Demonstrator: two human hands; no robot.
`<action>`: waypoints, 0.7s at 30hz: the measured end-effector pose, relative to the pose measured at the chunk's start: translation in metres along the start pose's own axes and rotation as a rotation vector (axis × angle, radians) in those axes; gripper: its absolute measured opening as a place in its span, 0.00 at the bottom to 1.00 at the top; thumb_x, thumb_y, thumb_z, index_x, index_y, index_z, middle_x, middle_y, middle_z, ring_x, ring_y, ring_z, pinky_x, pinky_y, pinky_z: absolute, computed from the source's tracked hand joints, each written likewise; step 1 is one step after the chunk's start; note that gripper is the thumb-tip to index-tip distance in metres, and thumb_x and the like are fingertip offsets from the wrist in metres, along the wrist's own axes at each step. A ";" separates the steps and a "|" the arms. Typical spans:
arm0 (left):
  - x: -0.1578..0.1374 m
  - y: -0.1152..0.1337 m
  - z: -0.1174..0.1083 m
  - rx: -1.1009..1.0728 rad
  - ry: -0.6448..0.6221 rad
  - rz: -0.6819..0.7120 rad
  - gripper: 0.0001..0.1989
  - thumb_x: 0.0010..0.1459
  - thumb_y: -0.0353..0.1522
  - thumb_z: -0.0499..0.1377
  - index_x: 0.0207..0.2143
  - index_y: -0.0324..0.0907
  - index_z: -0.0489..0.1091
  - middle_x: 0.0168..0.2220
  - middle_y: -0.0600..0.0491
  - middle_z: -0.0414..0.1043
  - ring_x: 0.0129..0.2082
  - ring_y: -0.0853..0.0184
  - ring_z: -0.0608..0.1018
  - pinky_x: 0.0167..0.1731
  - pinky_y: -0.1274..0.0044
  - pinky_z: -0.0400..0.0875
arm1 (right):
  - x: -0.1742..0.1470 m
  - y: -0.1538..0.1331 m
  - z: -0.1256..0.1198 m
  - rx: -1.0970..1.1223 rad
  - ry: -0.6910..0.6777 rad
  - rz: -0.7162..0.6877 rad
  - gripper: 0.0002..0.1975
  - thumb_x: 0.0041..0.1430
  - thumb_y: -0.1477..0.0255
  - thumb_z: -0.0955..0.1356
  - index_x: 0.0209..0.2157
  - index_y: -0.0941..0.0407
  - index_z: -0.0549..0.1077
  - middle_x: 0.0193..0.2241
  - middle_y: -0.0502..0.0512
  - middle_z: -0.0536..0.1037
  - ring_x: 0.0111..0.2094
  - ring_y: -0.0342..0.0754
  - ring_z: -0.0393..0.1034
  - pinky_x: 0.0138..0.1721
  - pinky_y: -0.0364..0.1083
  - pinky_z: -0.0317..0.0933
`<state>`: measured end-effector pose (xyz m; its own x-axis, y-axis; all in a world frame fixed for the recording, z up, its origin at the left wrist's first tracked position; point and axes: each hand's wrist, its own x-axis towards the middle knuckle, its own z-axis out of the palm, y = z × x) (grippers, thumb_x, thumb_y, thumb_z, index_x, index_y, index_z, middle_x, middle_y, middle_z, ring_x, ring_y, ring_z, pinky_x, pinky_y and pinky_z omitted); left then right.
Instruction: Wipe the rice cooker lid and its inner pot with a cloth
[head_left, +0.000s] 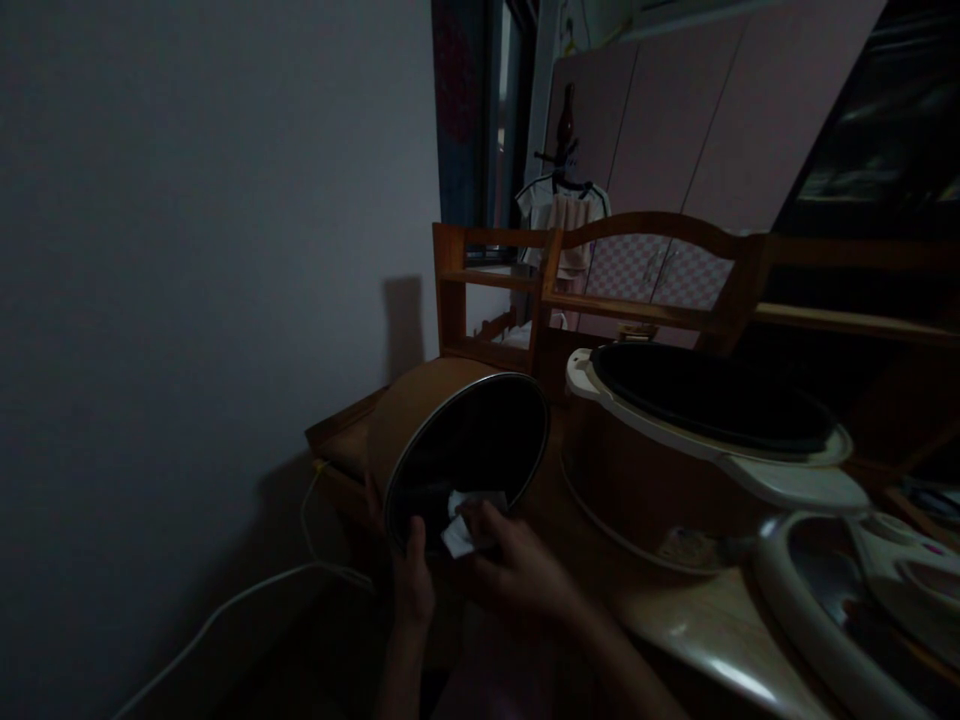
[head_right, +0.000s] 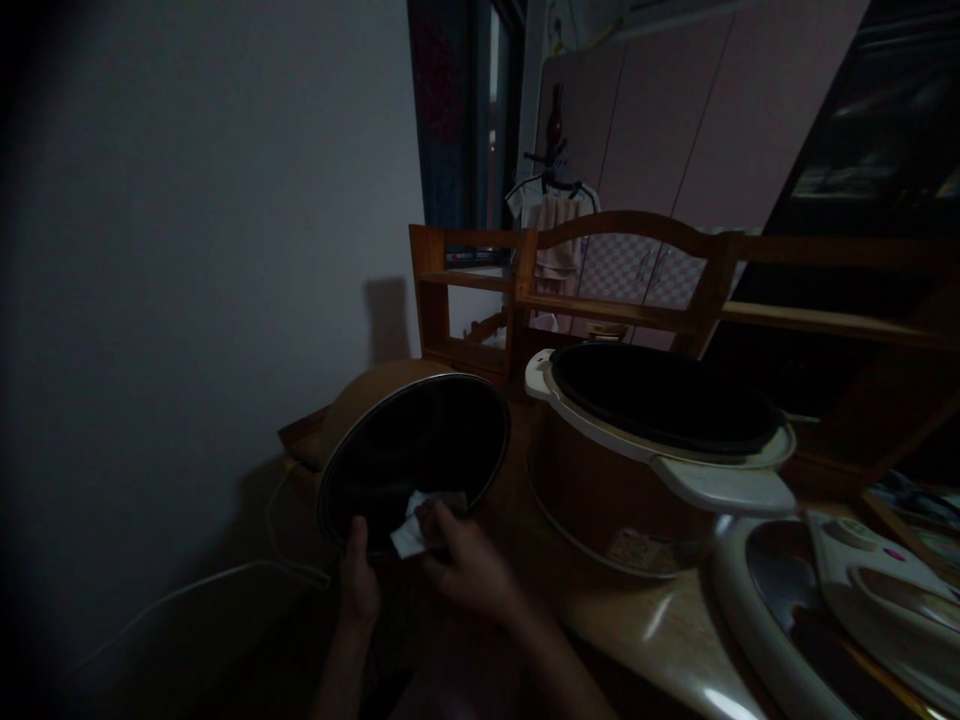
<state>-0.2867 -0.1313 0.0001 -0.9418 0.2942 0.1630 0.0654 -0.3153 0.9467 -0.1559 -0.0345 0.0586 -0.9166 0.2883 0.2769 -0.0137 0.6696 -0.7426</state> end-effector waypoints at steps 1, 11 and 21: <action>0.000 0.000 0.000 0.000 0.001 -0.006 0.31 0.57 0.51 0.53 0.55 0.40 0.65 0.59 0.45 0.64 0.65 0.58 0.56 0.63 0.68 0.48 | 0.001 -0.001 -0.002 0.022 0.005 -0.008 0.12 0.61 0.70 0.65 0.47 0.53 0.66 0.41 0.51 0.76 0.39 0.46 0.71 0.38 0.41 0.61; -0.003 0.005 0.002 -0.004 -0.006 -0.030 0.31 0.57 0.51 0.53 0.54 0.40 0.66 0.57 0.45 0.66 0.64 0.56 0.57 0.63 0.67 0.48 | 0.014 0.005 -0.005 0.202 0.121 0.099 0.12 0.69 0.61 0.57 0.40 0.54 0.64 0.34 0.48 0.70 0.35 0.43 0.65 0.38 0.42 0.59; -0.004 0.012 0.005 0.020 0.013 0.050 0.32 0.57 0.51 0.53 0.58 0.41 0.62 0.61 0.46 0.61 0.67 0.60 0.51 0.64 0.65 0.41 | 0.052 0.039 0.002 0.556 0.368 0.320 0.16 0.61 0.57 0.64 0.35 0.56 0.65 0.29 0.48 0.67 0.33 0.45 0.61 0.37 0.43 0.57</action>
<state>-0.2809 -0.1319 0.0121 -0.9414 0.2663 0.2071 0.1192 -0.3115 0.9427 -0.2047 0.0053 0.0426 -0.7177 0.6877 0.1093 -0.0584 0.0969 -0.9936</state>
